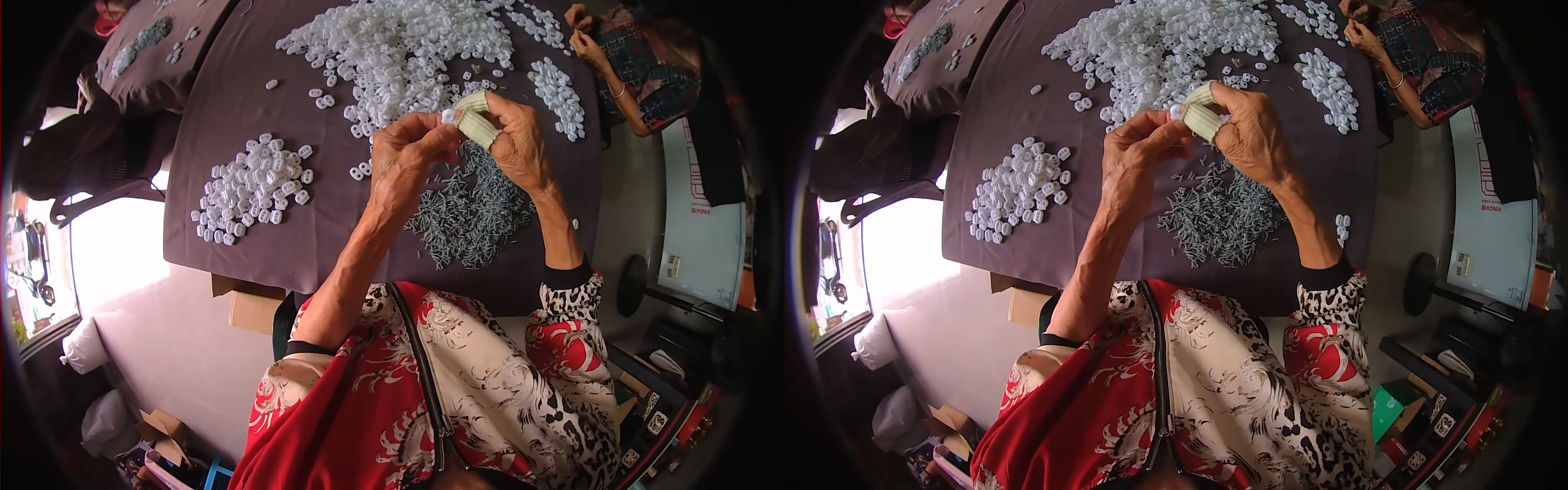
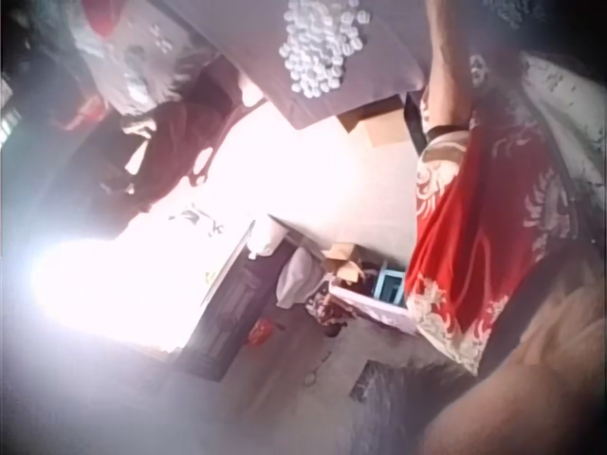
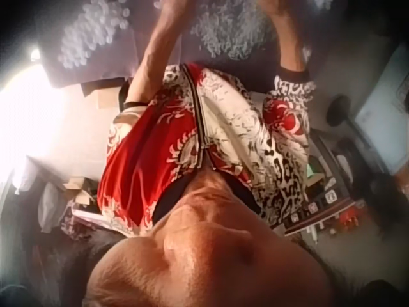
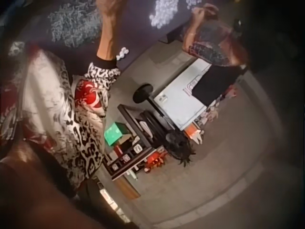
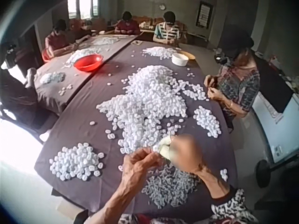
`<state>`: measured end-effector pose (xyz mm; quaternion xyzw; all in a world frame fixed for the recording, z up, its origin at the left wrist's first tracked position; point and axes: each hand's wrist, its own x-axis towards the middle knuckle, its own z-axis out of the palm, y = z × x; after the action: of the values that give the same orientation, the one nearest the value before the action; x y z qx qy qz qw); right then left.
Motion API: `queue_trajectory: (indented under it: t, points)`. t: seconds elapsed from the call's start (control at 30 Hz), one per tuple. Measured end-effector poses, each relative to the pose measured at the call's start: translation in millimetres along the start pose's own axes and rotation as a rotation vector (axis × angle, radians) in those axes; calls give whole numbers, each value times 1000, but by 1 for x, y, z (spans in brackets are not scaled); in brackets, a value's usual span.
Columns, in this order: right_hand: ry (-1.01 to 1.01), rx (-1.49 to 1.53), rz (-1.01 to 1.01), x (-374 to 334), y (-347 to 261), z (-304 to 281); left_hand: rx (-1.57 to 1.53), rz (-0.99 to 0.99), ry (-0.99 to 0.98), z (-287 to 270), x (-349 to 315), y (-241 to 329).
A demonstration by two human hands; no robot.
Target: The person assembles plastic cord locks by placing small metal springs into plastic plungers and fitting them together with plastic casings by hand.
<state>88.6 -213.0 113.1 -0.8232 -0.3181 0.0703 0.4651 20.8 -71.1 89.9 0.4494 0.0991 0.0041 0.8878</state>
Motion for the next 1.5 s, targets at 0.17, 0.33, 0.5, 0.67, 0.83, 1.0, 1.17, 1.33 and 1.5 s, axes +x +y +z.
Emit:
queue_trajectory:
  t: [0.17,0.33,0.5,0.67,0.83,1.0,1.17,1.33,1.5]
  points:
    - [-10,112,25,-4,-6,4,227,41,24,-3,1,-1]
    - [55,113,10,-5,-6,10,279,76,18,-7,2,-2]
    - [12,122,-6,-1,0,13,291,34,-17,-17,0,-4]
    - [-74,137,33,-2,6,10,191,20,-19,-14,-5,4]
    - [-56,176,16,9,-22,21,126,1,75,-23,-8,20]
    - [97,-327,-417,12,-25,24,-25,-77,82,-20,-8,20]
    - [107,-433,-557,10,-22,22,-50,-70,74,-18,-8,18]
    - [132,-442,-558,8,-26,19,-71,-52,45,-17,-8,17]
    - [123,-368,-619,7,-22,16,-86,-85,42,-16,-10,16]
